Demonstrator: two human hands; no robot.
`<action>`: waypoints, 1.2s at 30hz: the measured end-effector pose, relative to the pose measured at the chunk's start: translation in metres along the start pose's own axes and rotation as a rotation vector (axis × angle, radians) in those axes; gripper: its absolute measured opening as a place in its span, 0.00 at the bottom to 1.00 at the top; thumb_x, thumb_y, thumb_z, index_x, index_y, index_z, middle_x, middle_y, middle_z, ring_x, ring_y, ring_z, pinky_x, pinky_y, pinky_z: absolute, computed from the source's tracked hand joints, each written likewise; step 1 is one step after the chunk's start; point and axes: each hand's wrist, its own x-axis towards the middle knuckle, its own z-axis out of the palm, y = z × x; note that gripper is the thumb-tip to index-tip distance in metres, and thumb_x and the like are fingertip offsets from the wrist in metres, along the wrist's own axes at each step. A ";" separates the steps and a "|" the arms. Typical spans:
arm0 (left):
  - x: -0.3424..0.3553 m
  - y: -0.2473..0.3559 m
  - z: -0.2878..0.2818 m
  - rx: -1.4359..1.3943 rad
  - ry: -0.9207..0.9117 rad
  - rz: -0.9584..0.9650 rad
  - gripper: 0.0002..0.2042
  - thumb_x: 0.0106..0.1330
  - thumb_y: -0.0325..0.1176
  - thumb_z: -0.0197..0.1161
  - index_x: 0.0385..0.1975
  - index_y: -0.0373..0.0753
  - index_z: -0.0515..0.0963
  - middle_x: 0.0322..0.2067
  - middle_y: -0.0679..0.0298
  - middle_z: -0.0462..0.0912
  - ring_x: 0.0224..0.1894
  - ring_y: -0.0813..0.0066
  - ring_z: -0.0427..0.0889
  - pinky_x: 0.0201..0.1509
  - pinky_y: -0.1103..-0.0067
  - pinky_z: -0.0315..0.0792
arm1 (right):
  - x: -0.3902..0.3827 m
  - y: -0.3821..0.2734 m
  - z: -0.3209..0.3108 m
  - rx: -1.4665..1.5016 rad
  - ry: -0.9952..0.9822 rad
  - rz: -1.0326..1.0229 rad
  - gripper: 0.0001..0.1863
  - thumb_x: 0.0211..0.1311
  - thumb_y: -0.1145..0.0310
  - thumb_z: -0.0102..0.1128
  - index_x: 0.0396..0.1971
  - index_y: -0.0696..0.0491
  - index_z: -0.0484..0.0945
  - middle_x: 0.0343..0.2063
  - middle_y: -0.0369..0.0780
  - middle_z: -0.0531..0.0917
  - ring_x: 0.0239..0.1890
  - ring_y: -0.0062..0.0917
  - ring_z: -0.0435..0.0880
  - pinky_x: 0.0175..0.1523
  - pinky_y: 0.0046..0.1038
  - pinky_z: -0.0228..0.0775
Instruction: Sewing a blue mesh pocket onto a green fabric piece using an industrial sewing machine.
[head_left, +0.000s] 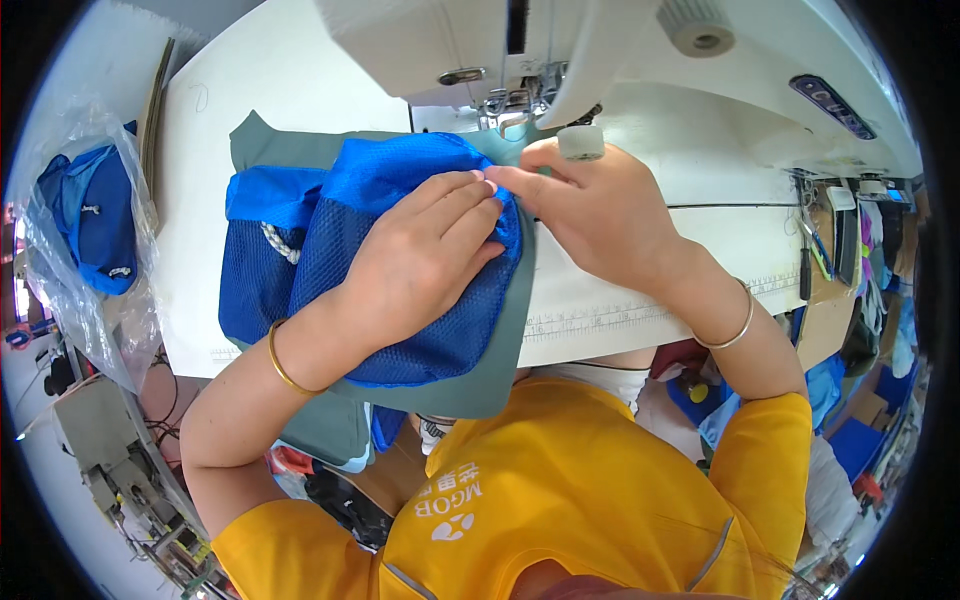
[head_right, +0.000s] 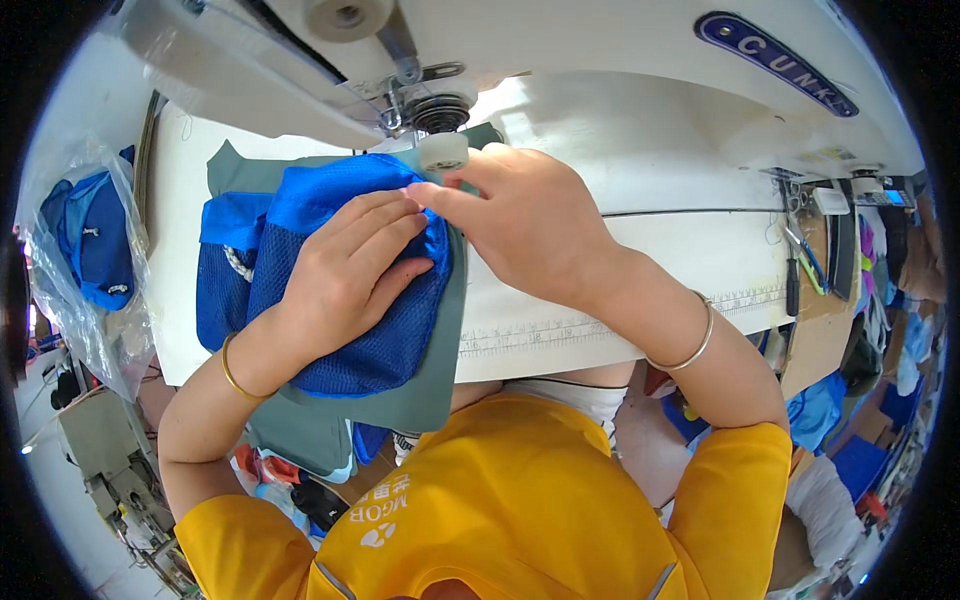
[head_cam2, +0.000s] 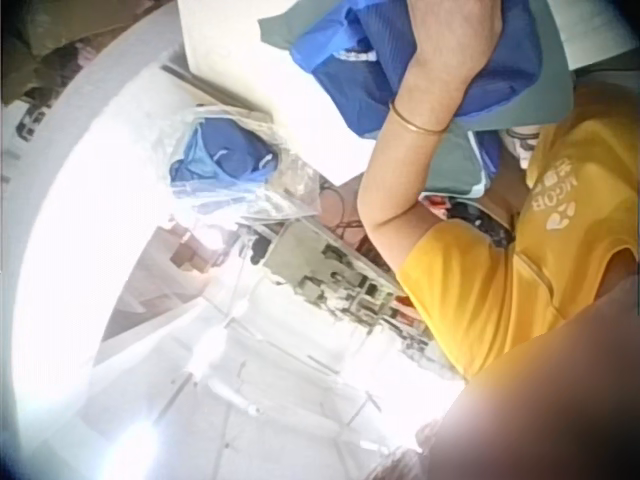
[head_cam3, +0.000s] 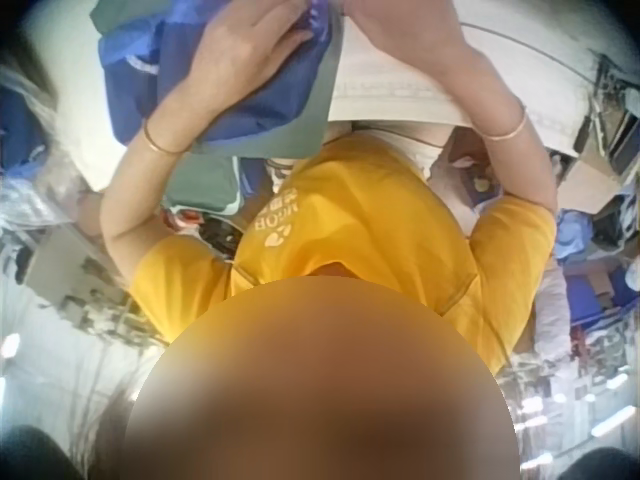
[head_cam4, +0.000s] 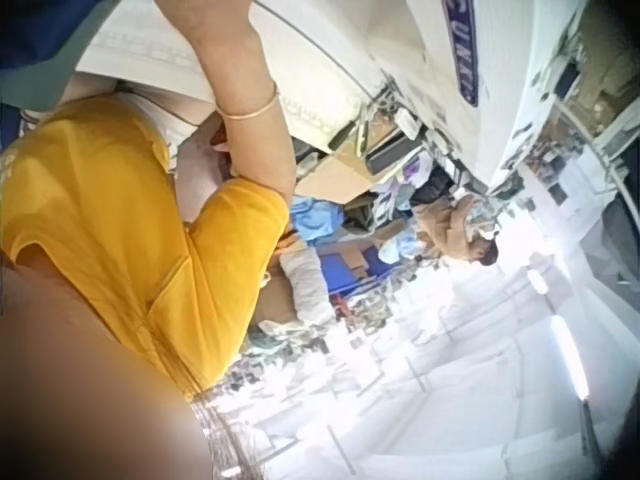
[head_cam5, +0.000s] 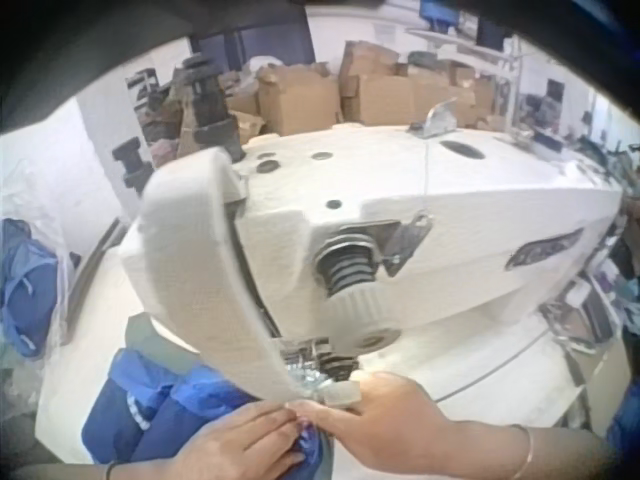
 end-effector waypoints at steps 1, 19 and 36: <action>0.000 -0.001 0.001 0.000 0.007 0.017 0.19 0.54 0.27 0.74 0.46 0.30 0.80 0.49 0.50 0.83 0.53 0.50 0.82 0.58 0.65 0.78 | 0.000 0.002 0.002 -0.002 -0.006 -0.002 0.05 0.55 0.71 0.66 0.33 0.49 0.82 0.32 0.34 0.83 0.35 0.30 0.81 0.38 0.33 0.75; -0.006 -0.011 0.005 -0.072 0.036 -0.003 0.20 0.56 0.30 0.74 0.48 0.32 0.82 0.50 0.53 0.84 0.54 0.55 0.83 0.61 0.67 0.77 | -0.008 0.002 0.001 0.449 -0.139 0.237 0.04 0.67 0.72 0.59 0.35 0.56 0.75 0.32 0.44 0.79 0.38 0.40 0.80 0.43 0.37 0.72; -0.007 -0.027 -0.002 -0.090 0.064 -0.065 0.18 0.52 0.32 0.77 0.42 0.31 0.83 0.47 0.54 0.86 0.52 0.55 0.83 0.58 0.68 0.78 | -0.029 -0.016 -0.075 0.727 -0.795 0.513 0.05 0.67 0.72 0.52 0.32 0.56 0.74 0.27 0.47 0.79 0.32 0.46 0.79 0.39 0.38 0.71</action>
